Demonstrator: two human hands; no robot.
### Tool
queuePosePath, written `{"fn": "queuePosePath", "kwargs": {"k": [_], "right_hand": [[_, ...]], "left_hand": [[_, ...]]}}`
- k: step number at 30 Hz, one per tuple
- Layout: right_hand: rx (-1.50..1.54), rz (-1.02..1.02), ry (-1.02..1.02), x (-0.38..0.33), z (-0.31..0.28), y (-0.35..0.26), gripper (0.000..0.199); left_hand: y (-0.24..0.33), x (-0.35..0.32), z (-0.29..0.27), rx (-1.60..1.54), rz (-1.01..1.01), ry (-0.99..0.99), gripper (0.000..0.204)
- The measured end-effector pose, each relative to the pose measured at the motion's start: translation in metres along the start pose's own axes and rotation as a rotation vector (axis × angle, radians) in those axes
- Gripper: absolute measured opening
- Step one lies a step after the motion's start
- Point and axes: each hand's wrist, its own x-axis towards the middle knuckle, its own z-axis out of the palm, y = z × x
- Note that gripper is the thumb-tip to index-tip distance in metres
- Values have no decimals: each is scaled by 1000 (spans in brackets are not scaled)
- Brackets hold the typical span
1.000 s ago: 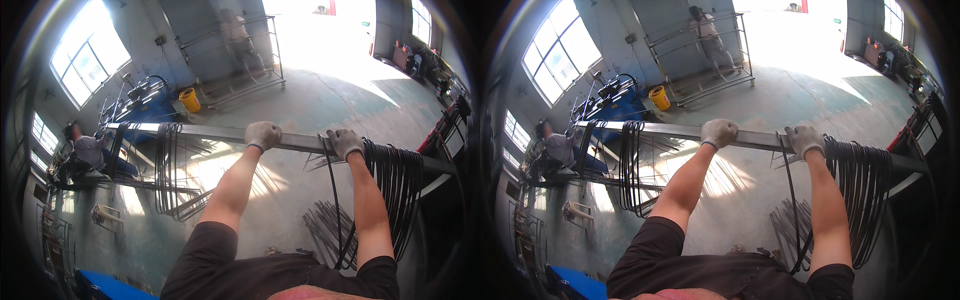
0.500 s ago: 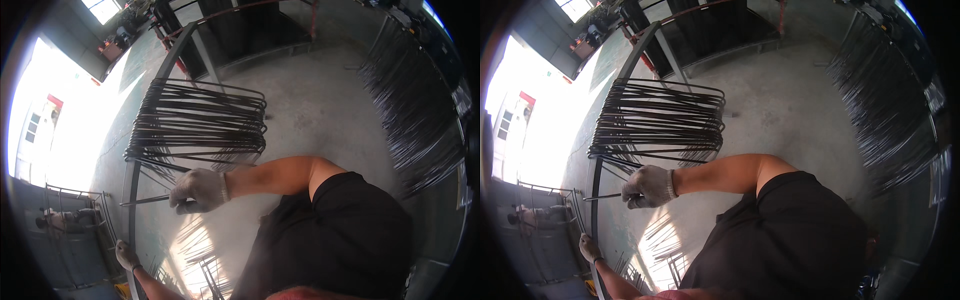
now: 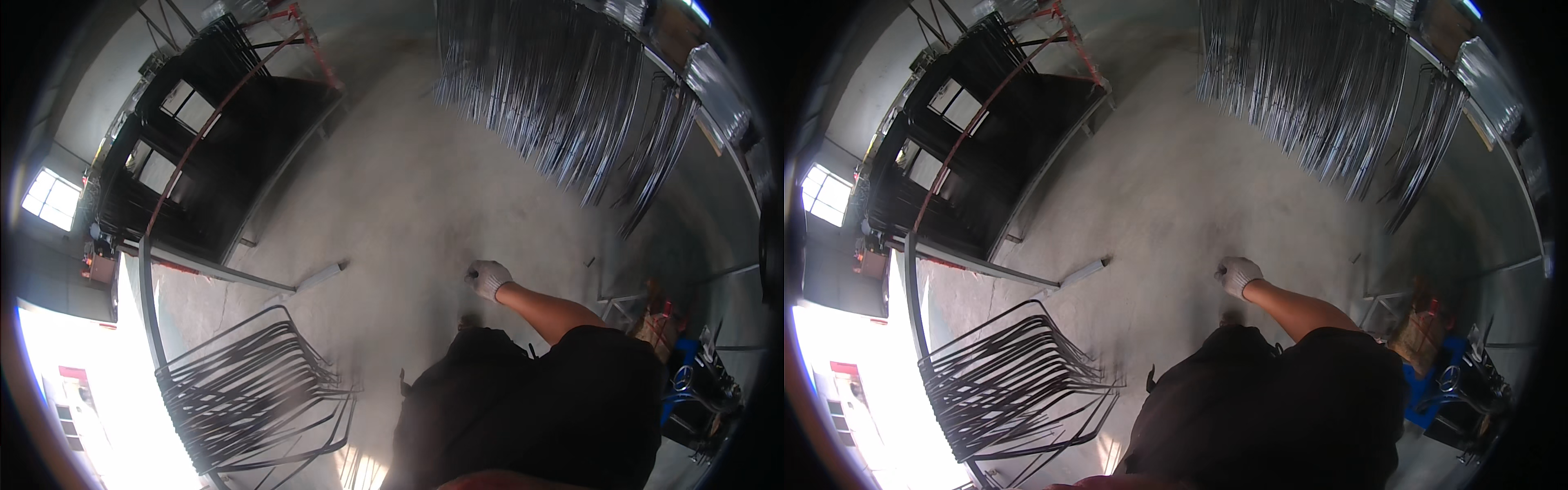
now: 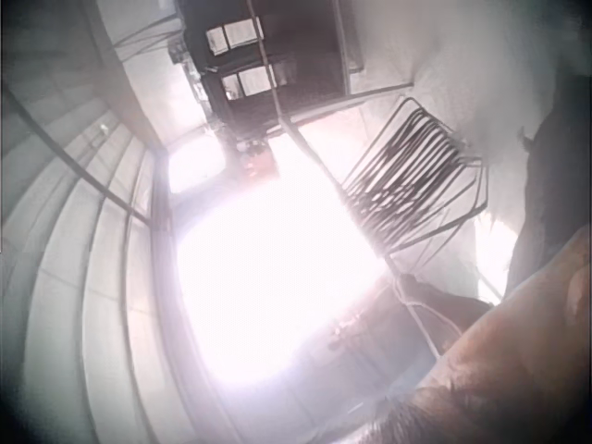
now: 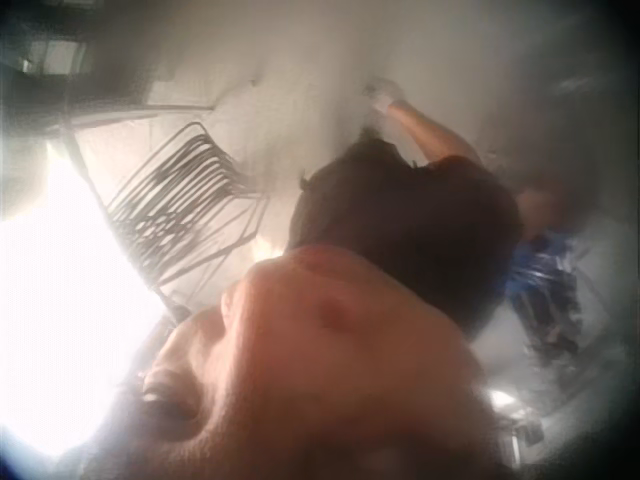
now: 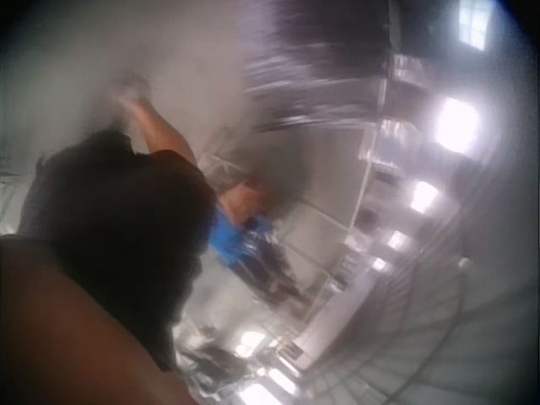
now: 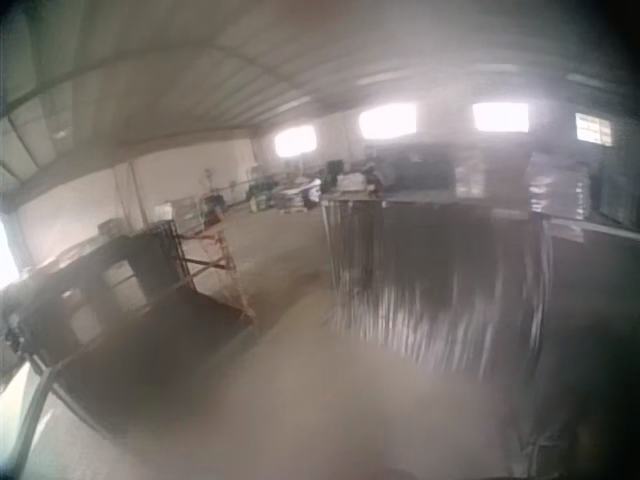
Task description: The person removes U-shaped metal rods from a horizontal rack, stacks them on the floor, and then loads them onto a red hand truck. The person wears gloves and works in a warehouse with other workers visible in the background.
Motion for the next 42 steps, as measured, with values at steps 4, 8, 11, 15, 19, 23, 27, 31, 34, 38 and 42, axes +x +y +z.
{"fn": "queuePosePath", "kwargs": {"k": [4, 8, 11, 15, 19, 23, 27, 31, 34, 38, 42], "right_hand": [[86, -142, -64, 53, -14, -16, 30], [261, -372, -252, 85, -54, -101, 37], [194, -418, -257, 109, -99, -143, 40], [32, -308, -30, 187, -111, -96, 38], [-71, 32, 151, 244, -134, 36, 40], [362, 714, 360, 262, -108, 189, 38], [131, 1082, 352, 183, -8, 348, 39], [-14, 818, -275, 228, 36, 288, 53], [195, 953, -250, 321, 35, 206, 66], [-133, 603, -253, 459, -53, 128, 62], [-16, 662, -55, 630, -172, 110, 66]], "left_hand": [[101, -31, 96, -366, -239, -344, 30], [168, -53, 232, -436, 88, -838, 17], [197, -66, 353, -458, 238, -1073, 18], [265, -76, 489, -435, 416, -1238, 18], [298, -83, 616, -551, 223, -1346, 21], [355, -54, 708, -597, 529, -1299, 20], [428, -51, 787, -637, 486, -1446, 21], [480, -27, 832, -609, 241, -1471, 22], [525, -18, 883, -638, 125, -1509, 23], [592, 1, 952, -670, 146, -1598, 25], [683, 33, 1024, -710, 188, -1560, 20]]}}
